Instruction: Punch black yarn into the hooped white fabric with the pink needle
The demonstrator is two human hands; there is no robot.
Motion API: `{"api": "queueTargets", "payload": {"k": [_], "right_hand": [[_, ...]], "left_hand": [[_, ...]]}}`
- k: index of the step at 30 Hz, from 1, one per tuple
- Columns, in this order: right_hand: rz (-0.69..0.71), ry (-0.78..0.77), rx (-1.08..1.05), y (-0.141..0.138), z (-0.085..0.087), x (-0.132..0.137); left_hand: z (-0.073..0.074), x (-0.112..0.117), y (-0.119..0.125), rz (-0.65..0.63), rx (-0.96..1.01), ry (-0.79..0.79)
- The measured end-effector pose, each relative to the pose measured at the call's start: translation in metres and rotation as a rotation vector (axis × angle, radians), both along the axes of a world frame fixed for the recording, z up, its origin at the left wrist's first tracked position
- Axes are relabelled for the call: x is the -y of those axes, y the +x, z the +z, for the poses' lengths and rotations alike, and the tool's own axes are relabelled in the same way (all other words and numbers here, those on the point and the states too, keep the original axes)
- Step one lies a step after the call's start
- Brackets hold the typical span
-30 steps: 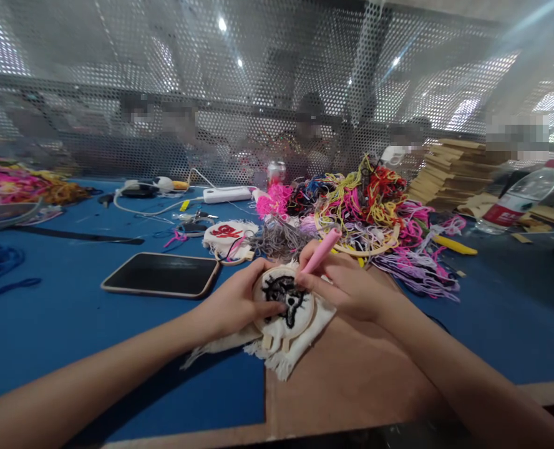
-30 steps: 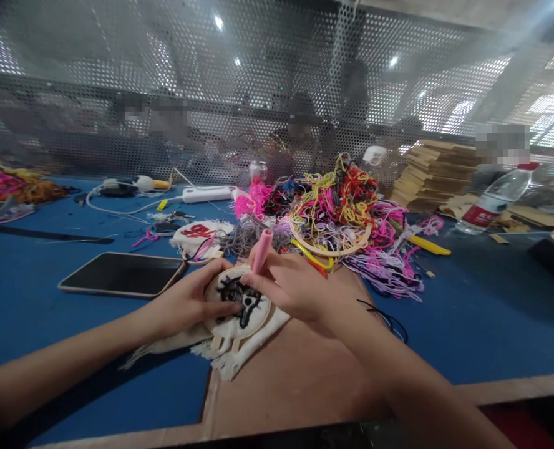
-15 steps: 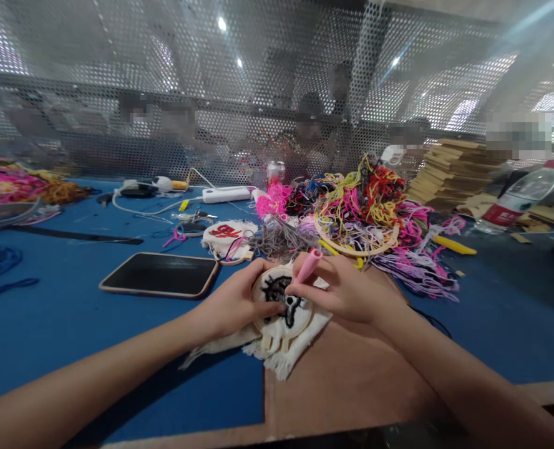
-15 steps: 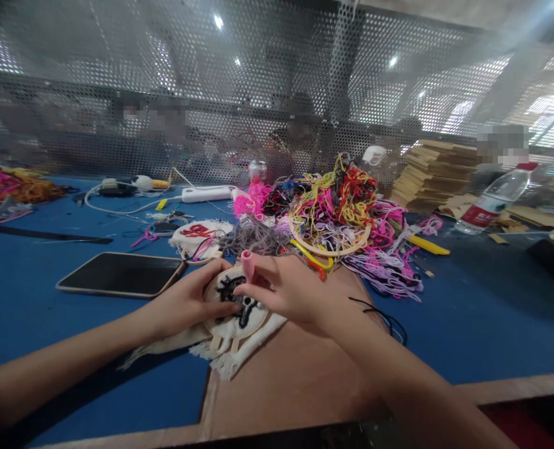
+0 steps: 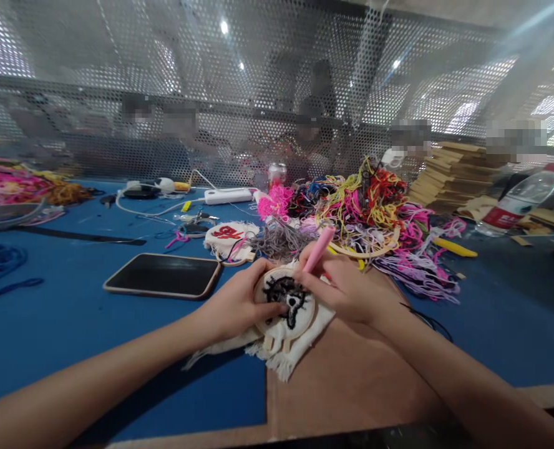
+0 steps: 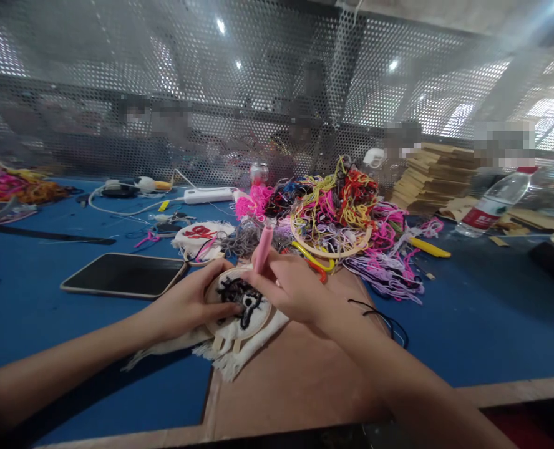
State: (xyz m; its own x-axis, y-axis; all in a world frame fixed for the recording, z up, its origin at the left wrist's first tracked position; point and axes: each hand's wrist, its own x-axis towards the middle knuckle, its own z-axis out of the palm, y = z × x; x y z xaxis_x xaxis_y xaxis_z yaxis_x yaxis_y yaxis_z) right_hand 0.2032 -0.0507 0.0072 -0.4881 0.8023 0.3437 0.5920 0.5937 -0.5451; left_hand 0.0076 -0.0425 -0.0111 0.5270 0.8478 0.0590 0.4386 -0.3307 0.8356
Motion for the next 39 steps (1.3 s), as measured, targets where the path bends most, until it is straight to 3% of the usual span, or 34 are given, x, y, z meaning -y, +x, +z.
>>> {"api": "queueTargets", "payload": {"k": [4, 23, 31, 39], "right_hand": [[0.008, 0.023, -0.058, 0.0007, 0.0008, -0.0001], [-0.064, 0.038, 0.118, -0.0001, 0.0021, 0.0024], [0.120, 0.121, 0.120, 0.0020, 0.0010, 0.0017], [0.248, 0.239, 0.283, 0.0032, 0.0006, -0.0052]], "left_hand": [[0.0000, 0.0010, 0.0003, 0.004, 0.024, -0.004], [0.0006, 0.0012, 0.0013, 0.000, 0.035, -0.009], [-0.0016, 0.0007, 0.0013, -0.008, 0.049, -0.004], [0.0050, 0.0031, 0.0017, -0.014, -0.017, 0.091]]}}
